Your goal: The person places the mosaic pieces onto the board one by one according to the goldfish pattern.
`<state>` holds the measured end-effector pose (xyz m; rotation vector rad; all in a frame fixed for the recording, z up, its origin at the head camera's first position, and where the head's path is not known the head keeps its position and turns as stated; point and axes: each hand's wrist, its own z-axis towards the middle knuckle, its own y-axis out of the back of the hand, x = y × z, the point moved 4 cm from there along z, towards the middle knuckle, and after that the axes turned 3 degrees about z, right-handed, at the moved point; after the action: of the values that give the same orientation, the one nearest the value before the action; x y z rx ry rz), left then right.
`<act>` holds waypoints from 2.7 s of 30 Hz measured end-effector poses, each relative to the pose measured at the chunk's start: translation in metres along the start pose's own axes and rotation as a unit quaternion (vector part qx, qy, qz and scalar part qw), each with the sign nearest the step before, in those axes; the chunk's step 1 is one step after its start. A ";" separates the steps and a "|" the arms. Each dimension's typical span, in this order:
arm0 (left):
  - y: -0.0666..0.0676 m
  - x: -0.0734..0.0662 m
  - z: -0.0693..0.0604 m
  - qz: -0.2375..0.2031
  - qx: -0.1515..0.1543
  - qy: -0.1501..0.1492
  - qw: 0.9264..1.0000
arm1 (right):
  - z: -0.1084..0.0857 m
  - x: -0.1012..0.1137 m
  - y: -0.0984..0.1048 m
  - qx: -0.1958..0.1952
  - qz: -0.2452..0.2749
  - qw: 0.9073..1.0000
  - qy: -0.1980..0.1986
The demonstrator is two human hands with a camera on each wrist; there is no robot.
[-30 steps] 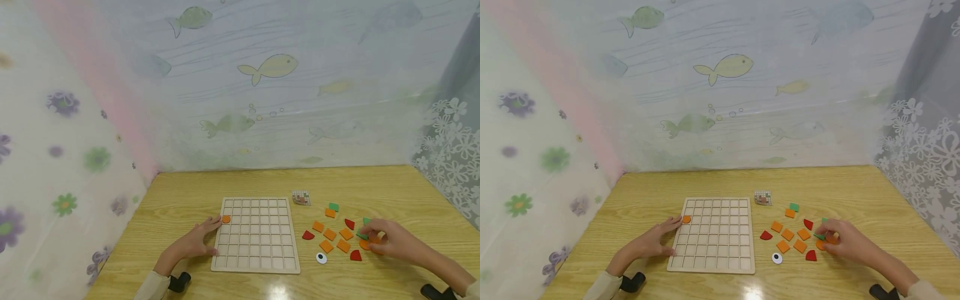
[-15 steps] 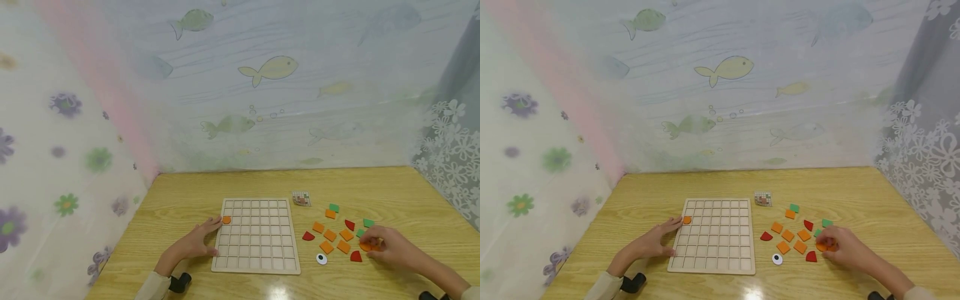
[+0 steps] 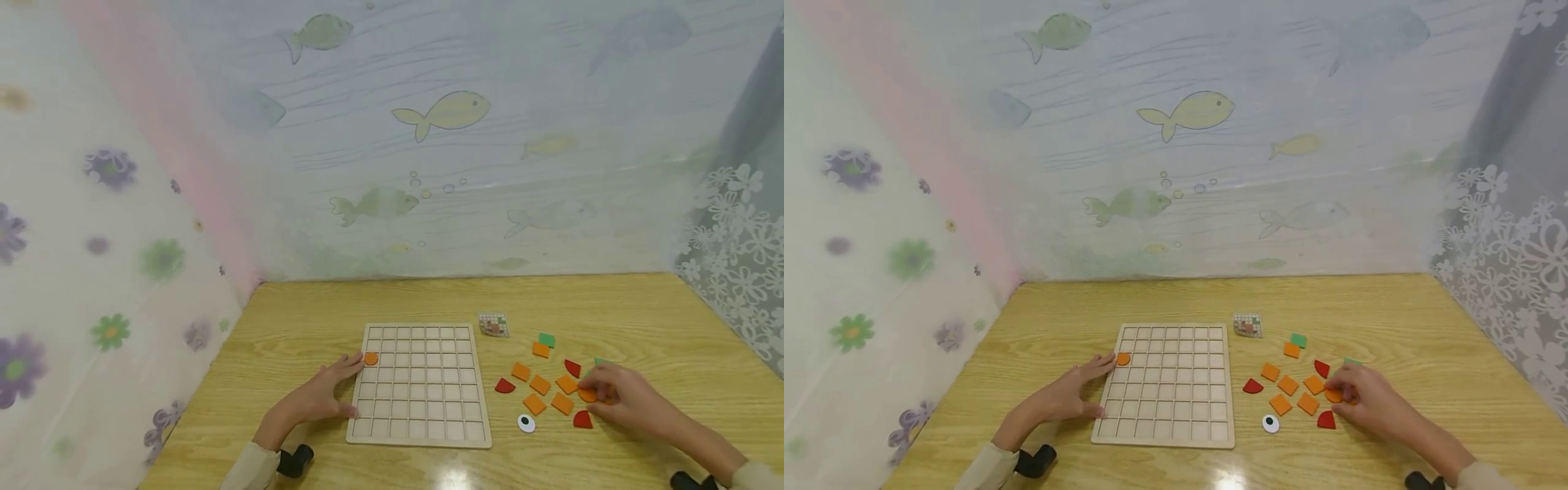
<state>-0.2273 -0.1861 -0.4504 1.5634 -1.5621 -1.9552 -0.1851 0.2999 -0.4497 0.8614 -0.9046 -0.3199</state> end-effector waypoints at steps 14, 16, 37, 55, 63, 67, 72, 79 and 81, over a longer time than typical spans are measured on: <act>0.000 -0.002 0.001 -0.004 -0.004 -0.001 1.000 | 0.010 0.005 0.000 -0.002 -0.018 0.999 -0.033; 0.000 -0.001 0.001 -0.003 -0.004 -0.002 1.000 | 0.010 0.005 0.000 -0.002 -0.017 0.999 -0.034; 0.001 -0.003 0.000 -0.005 -0.001 -0.006 1.000 | 0.042 0.038 -0.004 -0.028 0.016 0.999 0.017; 0.001 -0.003 0.001 0.000 -0.009 -0.007 1.000 | 0.078 0.063 -0.041 -0.003 0.108 0.992 0.072; -0.001 -0.003 0.002 -0.005 -0.006 -0.007 1.000 | 0.091 0.074 -0.054 0.019 0.126 0.988 0.087; -0.002 -0.002 0.004 -0.002 -0.003 -0.007 1.000 | 0.098 0.079 -0.060 0.024 0.129 0.987 0.097; -0.002 -0.003 0.005 -0.009 -0.001 -0.009 1.000 | 0.108 0.083 -0.073 0.037 0.128 0.986 0.099; -0.002 -0.004 0.003 -0.008 -0.003 -0.007 1.000 | 0.124 0.093 -0.090 0.057 0.138 0.984 0.096; -0.002 -0.004 0.003 -0.009 -0.002 -0.005 1.000 | 0.129 0.096 -0.094 0.057 0.136 0.985 0.094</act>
<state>-0.2273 -0.1810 -0.4502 1.5725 -1.5519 -1.9782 -0.2202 0.1182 -0.4273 0.8456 -0.8561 0.0504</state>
